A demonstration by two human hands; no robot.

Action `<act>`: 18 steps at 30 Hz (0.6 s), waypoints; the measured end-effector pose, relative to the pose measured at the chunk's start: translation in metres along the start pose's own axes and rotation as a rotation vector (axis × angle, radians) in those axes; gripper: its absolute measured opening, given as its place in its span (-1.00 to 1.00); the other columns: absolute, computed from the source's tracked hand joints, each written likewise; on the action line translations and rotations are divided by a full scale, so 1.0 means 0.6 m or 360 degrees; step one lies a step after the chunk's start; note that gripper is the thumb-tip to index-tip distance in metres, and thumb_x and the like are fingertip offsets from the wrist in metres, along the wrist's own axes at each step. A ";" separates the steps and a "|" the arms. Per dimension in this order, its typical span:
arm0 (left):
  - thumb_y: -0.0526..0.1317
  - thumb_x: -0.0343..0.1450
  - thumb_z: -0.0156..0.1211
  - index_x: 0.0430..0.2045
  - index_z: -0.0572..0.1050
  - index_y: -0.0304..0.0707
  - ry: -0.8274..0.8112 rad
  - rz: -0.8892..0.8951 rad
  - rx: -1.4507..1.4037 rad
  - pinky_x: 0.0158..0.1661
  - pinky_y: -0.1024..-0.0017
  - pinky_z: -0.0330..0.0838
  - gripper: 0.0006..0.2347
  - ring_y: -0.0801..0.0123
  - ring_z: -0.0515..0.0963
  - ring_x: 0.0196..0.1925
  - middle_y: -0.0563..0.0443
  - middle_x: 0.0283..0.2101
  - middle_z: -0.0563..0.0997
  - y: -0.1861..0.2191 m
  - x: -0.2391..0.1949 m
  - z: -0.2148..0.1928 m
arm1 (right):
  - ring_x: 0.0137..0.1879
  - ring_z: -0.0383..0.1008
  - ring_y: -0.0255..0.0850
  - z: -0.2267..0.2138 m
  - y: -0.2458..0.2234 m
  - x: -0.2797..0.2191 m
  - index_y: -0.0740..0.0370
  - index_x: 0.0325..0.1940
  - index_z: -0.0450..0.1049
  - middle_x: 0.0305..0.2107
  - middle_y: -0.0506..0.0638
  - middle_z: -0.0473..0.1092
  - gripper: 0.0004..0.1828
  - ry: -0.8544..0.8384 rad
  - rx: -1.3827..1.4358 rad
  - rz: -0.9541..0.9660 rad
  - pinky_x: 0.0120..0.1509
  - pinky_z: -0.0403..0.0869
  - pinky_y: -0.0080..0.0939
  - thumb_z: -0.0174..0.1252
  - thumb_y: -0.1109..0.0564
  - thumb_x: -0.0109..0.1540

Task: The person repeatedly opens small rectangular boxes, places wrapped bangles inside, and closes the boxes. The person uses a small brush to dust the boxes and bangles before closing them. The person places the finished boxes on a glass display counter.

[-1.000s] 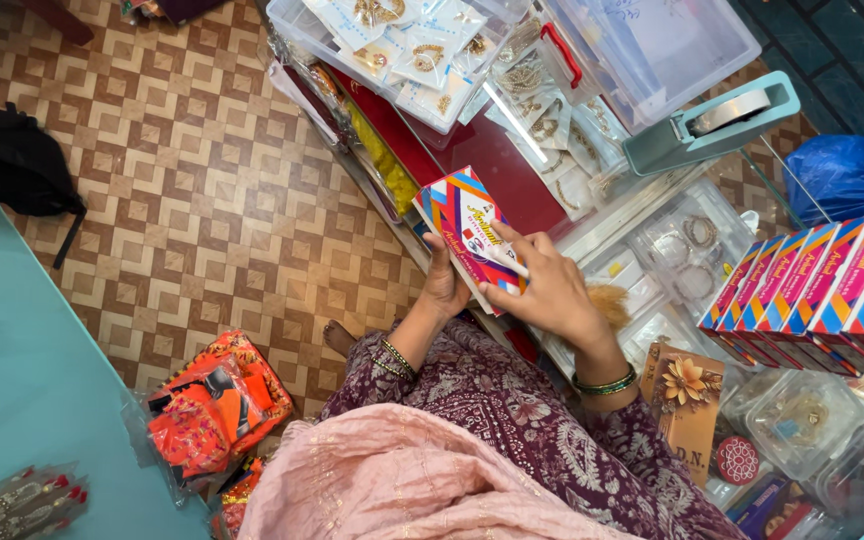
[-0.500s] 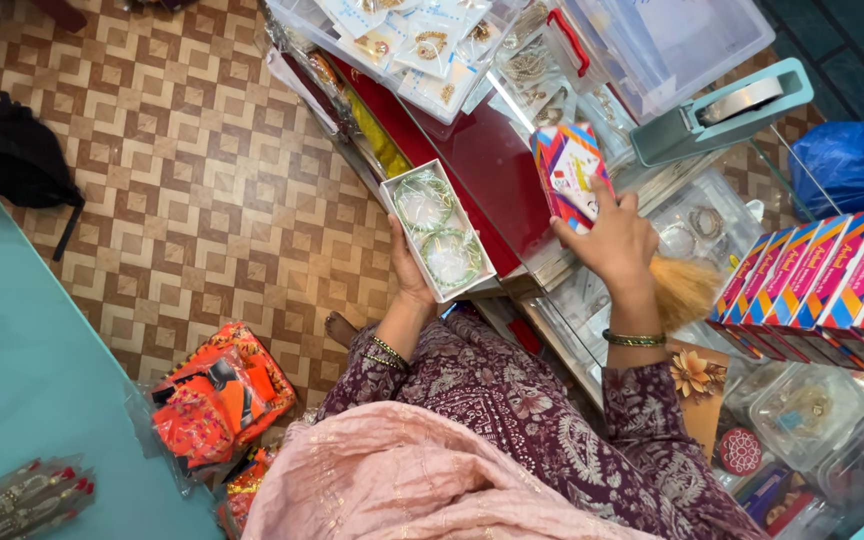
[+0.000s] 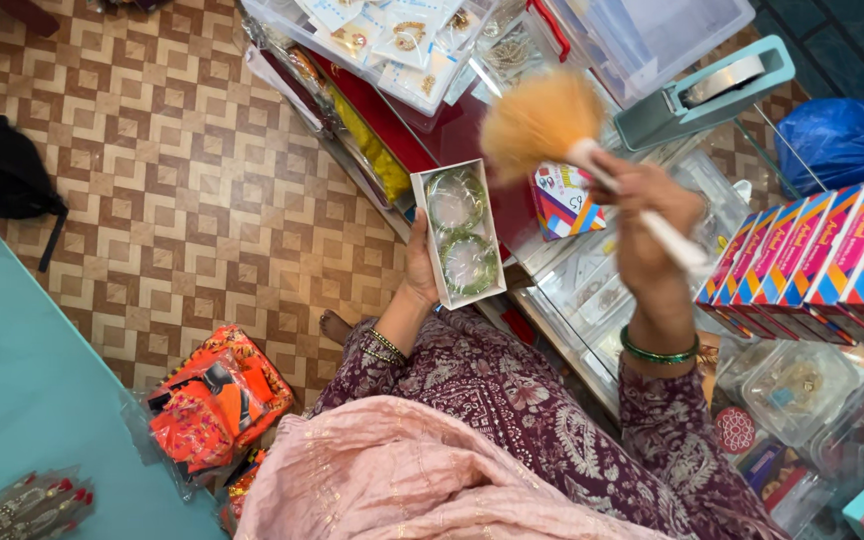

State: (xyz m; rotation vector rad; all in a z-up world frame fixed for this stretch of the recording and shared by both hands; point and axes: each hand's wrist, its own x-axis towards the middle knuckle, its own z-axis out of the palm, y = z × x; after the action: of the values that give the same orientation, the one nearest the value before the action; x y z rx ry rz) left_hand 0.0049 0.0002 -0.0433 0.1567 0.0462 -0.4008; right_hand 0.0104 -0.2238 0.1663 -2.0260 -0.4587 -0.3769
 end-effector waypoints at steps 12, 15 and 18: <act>0.30 0.48 0.14 0.33 0.28 -0.37 -0.0145 0.0037 0.0105 0.04 0.06 0.63 -0.27 0.03 0.62 0.05 -0.29 0.14 0.54 0.003 -0.008 0.010 | -0.38 0.37 -0.21 0.003 0.001 -0.013 0.37 0.06 0.55 -0.44 0.06 0.43 -0.62 -0.0488 -0.0092 0.0050 -0.28 0.34 -0.14 0.01 0.00 0.47; 0.28 0.41 0.12 0.31 0.27 -0.28 -0.0012 -0.0007 0.0056 0.14 0.08 0.62 -0.29 0.10 0.62 0.16 -0.20 0.16 0.53 0.008 -0.011 0.015 | -0.42 0.46 -0.23 0.004 0.009 -0.009 0.28 -0.11 0.65 -0.49 0.03 0.49 -0.61 -0.1150 0.0075 0.0334 -0.31 0.42 -0.17 0.02 -0.04 0.41; 0.28 0.46 0.12 0.34 0.28 -0.31 -0.0072 0.0027 0.0017 0.08 0.07 0.62 -0.30 0.08 0.62 0.11 -0.24 0.16 0.53 0.008 -0.011 0.016 | -0.34 0.62 -0.27 0.000 0.018 -0.009 0.26 -0.16 0.62 -0.37 -0.02 0.61 -0.60 -0.1558 0.0380 0.0405 -0.24 0.58 -0.24 0.02 -0.08 0.42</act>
State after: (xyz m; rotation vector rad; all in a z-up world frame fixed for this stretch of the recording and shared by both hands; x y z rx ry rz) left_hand 0.0012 0.0056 -0.0325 0.1584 -0.0021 -0.3877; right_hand 0.0107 -0.2298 0.1557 -1.8867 -0.7669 0.8325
